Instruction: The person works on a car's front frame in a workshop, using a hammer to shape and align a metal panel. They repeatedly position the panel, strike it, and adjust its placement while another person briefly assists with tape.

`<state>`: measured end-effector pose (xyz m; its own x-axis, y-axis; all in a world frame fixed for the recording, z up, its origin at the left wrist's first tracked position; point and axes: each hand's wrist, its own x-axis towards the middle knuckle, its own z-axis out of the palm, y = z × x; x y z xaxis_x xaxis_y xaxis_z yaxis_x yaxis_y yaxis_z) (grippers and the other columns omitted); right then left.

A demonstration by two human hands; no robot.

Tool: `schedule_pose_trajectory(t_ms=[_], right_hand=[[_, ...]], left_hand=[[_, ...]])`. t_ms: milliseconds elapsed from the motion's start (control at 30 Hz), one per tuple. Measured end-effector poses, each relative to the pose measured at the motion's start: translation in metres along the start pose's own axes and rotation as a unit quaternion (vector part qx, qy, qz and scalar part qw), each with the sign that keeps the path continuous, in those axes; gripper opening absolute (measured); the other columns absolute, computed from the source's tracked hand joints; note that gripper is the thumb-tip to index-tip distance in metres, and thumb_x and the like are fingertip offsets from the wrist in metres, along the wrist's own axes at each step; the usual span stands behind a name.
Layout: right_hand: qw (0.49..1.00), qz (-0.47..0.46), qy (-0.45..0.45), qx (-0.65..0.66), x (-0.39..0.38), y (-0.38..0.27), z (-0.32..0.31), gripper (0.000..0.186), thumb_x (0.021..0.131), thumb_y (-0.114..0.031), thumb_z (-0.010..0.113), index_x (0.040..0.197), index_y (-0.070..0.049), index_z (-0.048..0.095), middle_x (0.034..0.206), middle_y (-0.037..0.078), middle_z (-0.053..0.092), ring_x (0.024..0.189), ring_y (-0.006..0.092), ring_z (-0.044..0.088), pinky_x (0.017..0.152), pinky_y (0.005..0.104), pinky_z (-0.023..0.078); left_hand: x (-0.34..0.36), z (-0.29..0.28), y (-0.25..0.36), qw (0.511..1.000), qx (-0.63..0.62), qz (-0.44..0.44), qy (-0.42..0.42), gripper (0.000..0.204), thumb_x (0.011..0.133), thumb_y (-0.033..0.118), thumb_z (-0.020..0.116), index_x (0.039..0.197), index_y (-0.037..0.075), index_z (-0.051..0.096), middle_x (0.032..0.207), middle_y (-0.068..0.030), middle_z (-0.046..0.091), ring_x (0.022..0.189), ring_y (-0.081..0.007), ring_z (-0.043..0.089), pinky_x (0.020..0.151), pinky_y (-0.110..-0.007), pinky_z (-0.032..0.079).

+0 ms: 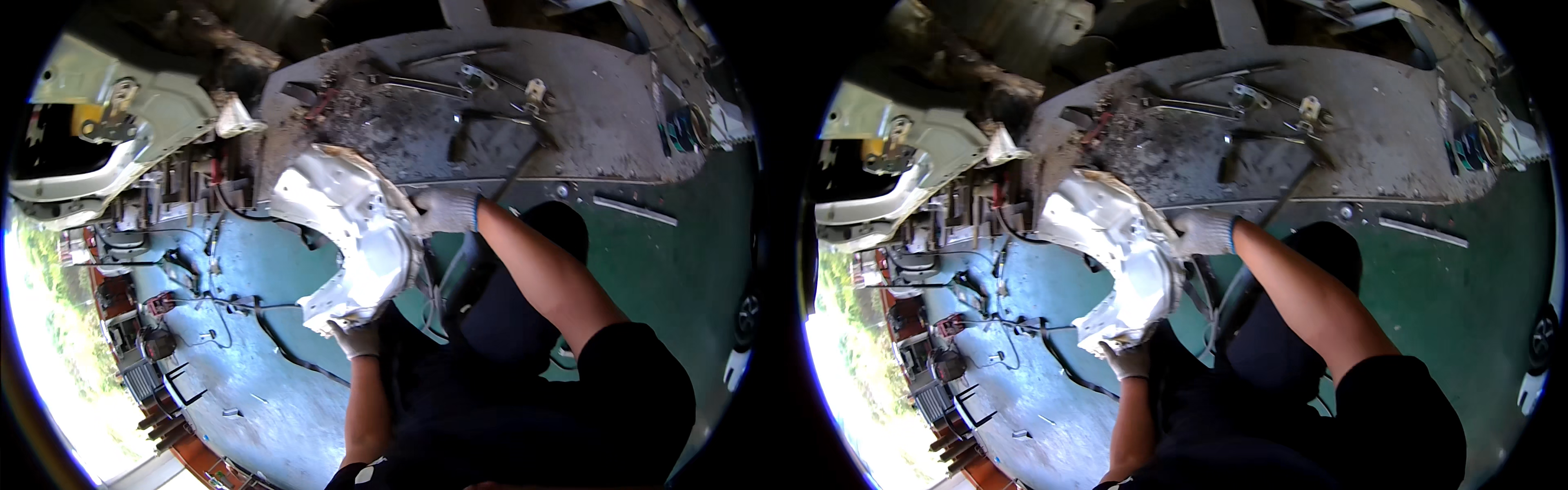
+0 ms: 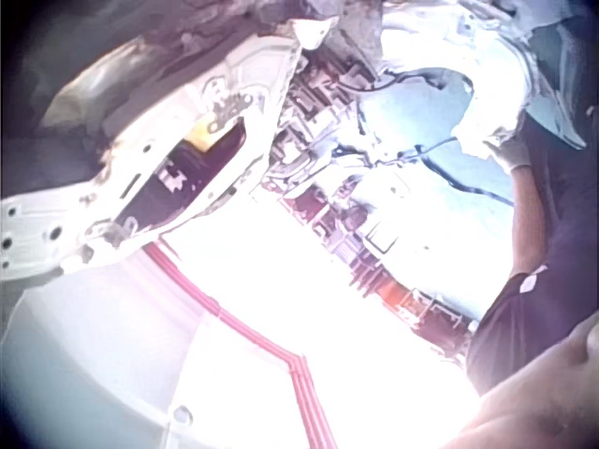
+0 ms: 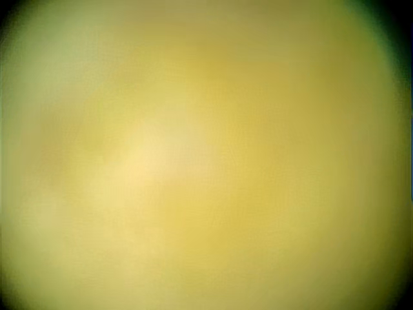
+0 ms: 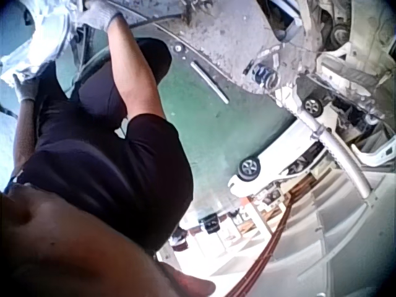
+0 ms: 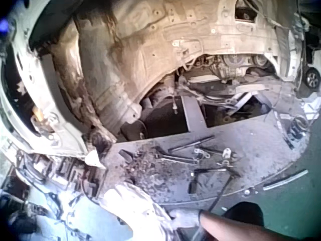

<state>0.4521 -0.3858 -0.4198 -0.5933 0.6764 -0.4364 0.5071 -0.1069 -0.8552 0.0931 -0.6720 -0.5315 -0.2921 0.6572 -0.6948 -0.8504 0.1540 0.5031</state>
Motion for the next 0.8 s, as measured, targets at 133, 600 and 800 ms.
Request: schedule_pose_trajectory(t_ms=[133,600,800], right_hand=[[0.999,-0.022,-0.008,0.023,0.001,0.004,0.000,0.042,0.088,-0.037,0.076,0.113,-0.002,0.076,0.094,0.011,0.077,0.084,0.0189,0.070,0.078,0.0358,0.056],[1.000,-0.024,-0.017,0.003,0.006,0.009,0.005,0.045,0.094,-0.040,0.079,0.114,0.001,0.075,0.091,0.012,0.077,0.082,0.0154,0.068,0.077,0.0344,0.056],[0.998,-0.056,-0.034,0.008,0.004,0.013,0.002,0.055,0.095,-0.050,0.078,0.120,-0.001,0.074,0.099,0.015,0.077,0.091,0.0178,0.069,0.083,0.0357,0.056]], left_hand=[[-0.003,0.009,-0.001,0.996,-0.085,-0.013,0.001,0.096,0.099,0.075,0.053,0.168,0.013,0.028,0.173,-0.0098,0.032,0.158,-0.0357,0.030,0.130,-0.058,0.021],[-0.008,0.019,0.002,0.996,-0.086,-0.004,0.019,0.096,0.099,0.074,0.052,0.169,0.013,0.027,0.173,-0.0108,0.031,0.158,-0.0370,0.029,0.129,-0.060,0.023],[-0.008,0.023,0.001,0.997,-0.073,0.001,0.018,0.096,0.099,0.075,0.049,0.170,0.015,0.026,0.175,-0.0106,0.028,0.159,-0.0379,0.027,0.129,-0.061,0.023]])
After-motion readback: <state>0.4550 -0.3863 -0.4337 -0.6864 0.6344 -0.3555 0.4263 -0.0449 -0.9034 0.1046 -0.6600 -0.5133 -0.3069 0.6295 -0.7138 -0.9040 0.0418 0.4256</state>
